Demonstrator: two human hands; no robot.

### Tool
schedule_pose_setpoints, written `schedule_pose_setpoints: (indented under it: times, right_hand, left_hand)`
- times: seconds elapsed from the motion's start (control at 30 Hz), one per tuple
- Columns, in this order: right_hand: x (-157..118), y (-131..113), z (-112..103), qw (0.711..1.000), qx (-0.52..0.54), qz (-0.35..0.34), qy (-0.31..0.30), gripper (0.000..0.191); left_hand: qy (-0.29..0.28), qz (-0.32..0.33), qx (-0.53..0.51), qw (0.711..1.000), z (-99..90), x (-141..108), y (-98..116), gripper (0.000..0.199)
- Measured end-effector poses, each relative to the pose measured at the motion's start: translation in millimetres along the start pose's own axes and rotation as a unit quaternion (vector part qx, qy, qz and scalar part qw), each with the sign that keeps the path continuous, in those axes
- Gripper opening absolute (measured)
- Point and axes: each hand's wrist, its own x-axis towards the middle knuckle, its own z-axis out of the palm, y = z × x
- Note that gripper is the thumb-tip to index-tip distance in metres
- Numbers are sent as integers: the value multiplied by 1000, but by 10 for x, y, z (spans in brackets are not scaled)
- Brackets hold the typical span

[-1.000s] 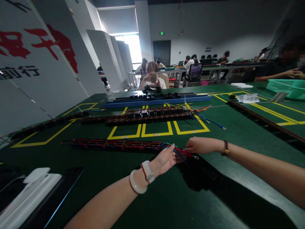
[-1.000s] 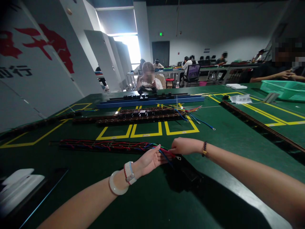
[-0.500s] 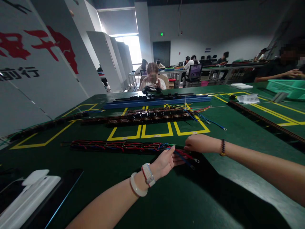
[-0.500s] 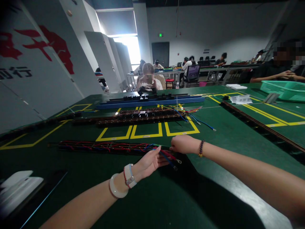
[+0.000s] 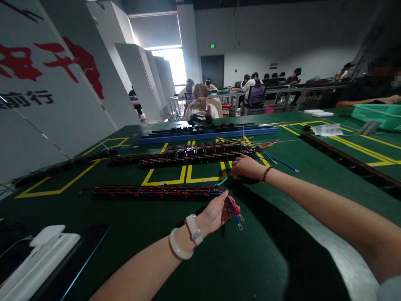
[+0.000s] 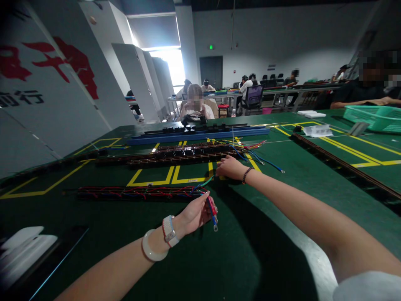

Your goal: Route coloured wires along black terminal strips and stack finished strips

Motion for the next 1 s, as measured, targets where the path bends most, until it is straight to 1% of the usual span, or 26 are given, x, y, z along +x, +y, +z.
schedule_pose_setpoints:
  times: [0.1, 0.13, 0.2, 0.27, 0.33, 0.43, 0.5, 0.57, 0.6, 0.67, 0.77, 0.83, 0.9, 0.93, 1.0]
  right_hand:
    - [-8, 9, 23, 1000, 17, -15, 1, 28]
    - [-44, -10, 18, 1000, 17, -14, 9, 24]
    - [-169, -95, -16, 999, 18, -14, 45, 22]
    - [-350, -244, -73, 995, 38, -24, 93, 28]
    - [-544, -429, -120, 988, 81, -52, 119, 35]
    - [-759, -686, -109, 978, 128, -112, 122, 42]
    - [-817, -789, -53, 973, 148, -131, 119, 42]
    - [-816, -819, 4, 968, 183, -112, 126, 36]
    - [-802, -811, 22, 964, 210, -86, 136, 33]
    - [-762, -770, 26, 949, 275, -11, 154, 30]
    - [-695, -704, -45, 916, 361, 84, 156, 29]
    - [-636, -682, -125, 902, 389, 112, 148, 27]
    - [-539, -678, -213, 899, 389, 127, 156, 25]
    - [-469, -684, -259, 902, 378, 129, 165, 24]
    - [-279, -723, -346, 917, 332, 125, 181, 25]
  left_hand:
    - [-11, -8, -14, 1000, 4, -11, 13, 32]
    - [-19, -6, -19, 1000, 6, -14, 12, 33]
    - [-36, 0, -24, 999, 11, -17, 8, 35]
    - [-51, 4, -27, 998, 15, -9, 1, 36]
    - [-58, 11, -39, 997, 12, 12, -12, 35]
    - [-74, 23, -48, 996, -3, 49, -36, 36]
    - [-93, 28, -31, 995, -10, 52, -49, 39]
    - [-98, 35, -21, 994, -11, 30, -55, 38]
    - [-98, 39, -23, 994, -10, 13, -56, 37]
    - [-102, 42, -35, 993, -5, -22, -56, 33]
    - [-108, 41, -33, 993, 6, -40, -56, 32]
    - [-97, 38, -4, 994, 12, -23, -56, 30]
    - [-84, 33, 33, 995, 8, 6, -57, 29]
    - [-77, 29, 48, 995, 1, 21, -58, 29]
    - [-66, 26, 60, 996, -27, 47, -60, 29]
